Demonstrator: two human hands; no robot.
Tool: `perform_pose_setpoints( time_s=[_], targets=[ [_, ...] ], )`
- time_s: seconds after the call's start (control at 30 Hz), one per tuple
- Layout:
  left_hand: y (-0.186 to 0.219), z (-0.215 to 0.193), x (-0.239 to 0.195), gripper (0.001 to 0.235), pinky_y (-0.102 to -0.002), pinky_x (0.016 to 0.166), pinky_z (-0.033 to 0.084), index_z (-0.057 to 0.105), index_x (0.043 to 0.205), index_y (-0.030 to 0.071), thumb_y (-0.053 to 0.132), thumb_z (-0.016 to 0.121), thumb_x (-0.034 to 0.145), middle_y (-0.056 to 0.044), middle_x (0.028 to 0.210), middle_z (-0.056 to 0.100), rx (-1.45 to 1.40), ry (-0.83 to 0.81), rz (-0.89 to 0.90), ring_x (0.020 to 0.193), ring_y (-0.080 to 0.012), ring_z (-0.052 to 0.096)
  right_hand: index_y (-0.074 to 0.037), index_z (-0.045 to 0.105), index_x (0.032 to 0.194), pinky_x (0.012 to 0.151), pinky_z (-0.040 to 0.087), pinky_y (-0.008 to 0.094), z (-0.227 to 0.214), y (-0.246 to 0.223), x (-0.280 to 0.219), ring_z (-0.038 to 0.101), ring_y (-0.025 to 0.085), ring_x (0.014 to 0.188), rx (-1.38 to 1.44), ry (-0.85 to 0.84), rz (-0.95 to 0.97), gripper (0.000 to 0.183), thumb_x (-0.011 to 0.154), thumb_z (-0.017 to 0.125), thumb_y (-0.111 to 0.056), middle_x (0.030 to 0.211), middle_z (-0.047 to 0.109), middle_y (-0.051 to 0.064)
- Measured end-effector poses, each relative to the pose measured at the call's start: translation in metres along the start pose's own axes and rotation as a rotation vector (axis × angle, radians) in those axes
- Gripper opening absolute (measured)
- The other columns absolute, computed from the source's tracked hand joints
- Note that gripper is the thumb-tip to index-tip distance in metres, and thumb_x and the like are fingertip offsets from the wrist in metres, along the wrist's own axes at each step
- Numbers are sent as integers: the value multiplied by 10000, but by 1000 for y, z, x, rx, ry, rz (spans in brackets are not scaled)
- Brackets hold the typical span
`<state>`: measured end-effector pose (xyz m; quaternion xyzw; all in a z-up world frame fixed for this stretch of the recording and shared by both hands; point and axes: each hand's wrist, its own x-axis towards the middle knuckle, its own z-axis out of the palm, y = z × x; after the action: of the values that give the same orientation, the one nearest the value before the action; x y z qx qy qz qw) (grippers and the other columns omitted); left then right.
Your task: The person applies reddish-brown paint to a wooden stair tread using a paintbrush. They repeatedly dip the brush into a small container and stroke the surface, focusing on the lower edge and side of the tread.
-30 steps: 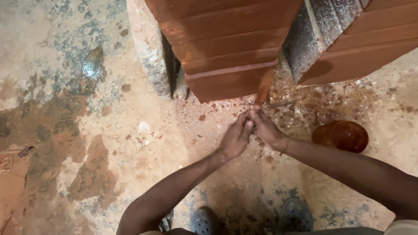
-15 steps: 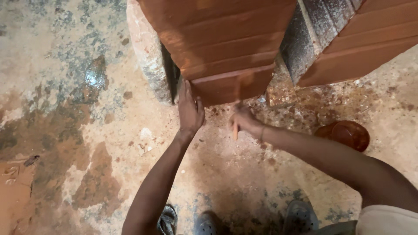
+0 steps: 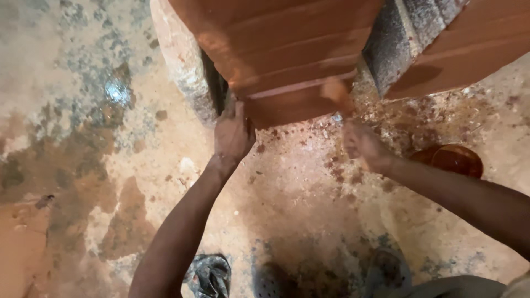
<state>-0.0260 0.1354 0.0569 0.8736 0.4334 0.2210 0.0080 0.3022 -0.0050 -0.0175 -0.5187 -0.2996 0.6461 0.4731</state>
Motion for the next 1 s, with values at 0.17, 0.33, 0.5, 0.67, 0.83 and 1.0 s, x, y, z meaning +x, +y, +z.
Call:
perform_pose_setpoints(
  time_s=[0.17,0.33,0.5,0.67,0.83,1.0],
  targets=[
    [12,7,4,734,-477,733,604,329,1428,-75,232,655,846,-447,1473,367,92,-321,-130,860,-437,702,-188,432,968,519,405,247,3,33,-20,400,97,609,181,296,65,230,1113,409,-365,735,406,-44],
    [6,11,8,827,-531,721,582,221,1546,-117,222,630,912,-319,947,709,-58,-217,-243,773,-447,695,-146,495,1067,592,516,289,78,27,28,554,135,701,6,65,51,75,1004,526,-173,851,563,16],
    [-12,10,9,716,-558,687,569,336,1487,-85,145,610,866,-271,792,705,-22,-158,-137,687,-446,692,-115,435,1118,520,503,286,157,38,59,506,129,625,-88,-74,132,161,1085,414,-271,779,487,10],
    [-20,5,8,681,-567,673,565,386,1470,-86,81,573,838,-269,770,699,-37,-154,-94,659,-467,684,-210,502,1152,446,382,251,160,51,58,405,113,565,-267,-258,205,223,1072,403,-394,731,447,5],
    [-15,4,7,671,-553,720,576,344,1531,-62,92,545,909,-288,883,728,-12,-266,-166,769,-453,708,-212,498,1147,504,458,236,104,43,39,460,94,609,-1,31,88,169,1097,441,-362,797,474,6],
    [-4,14,11,737,-484,724,607,366,1466,-43,104,608,786,-354,1461,463,121,-216,-56,883,-425,724,-119,481,1018,542,518,346,48,53,-3,563,188,642,-11,308,102,183,1082,380,-257,826,538,86]
  ],
)
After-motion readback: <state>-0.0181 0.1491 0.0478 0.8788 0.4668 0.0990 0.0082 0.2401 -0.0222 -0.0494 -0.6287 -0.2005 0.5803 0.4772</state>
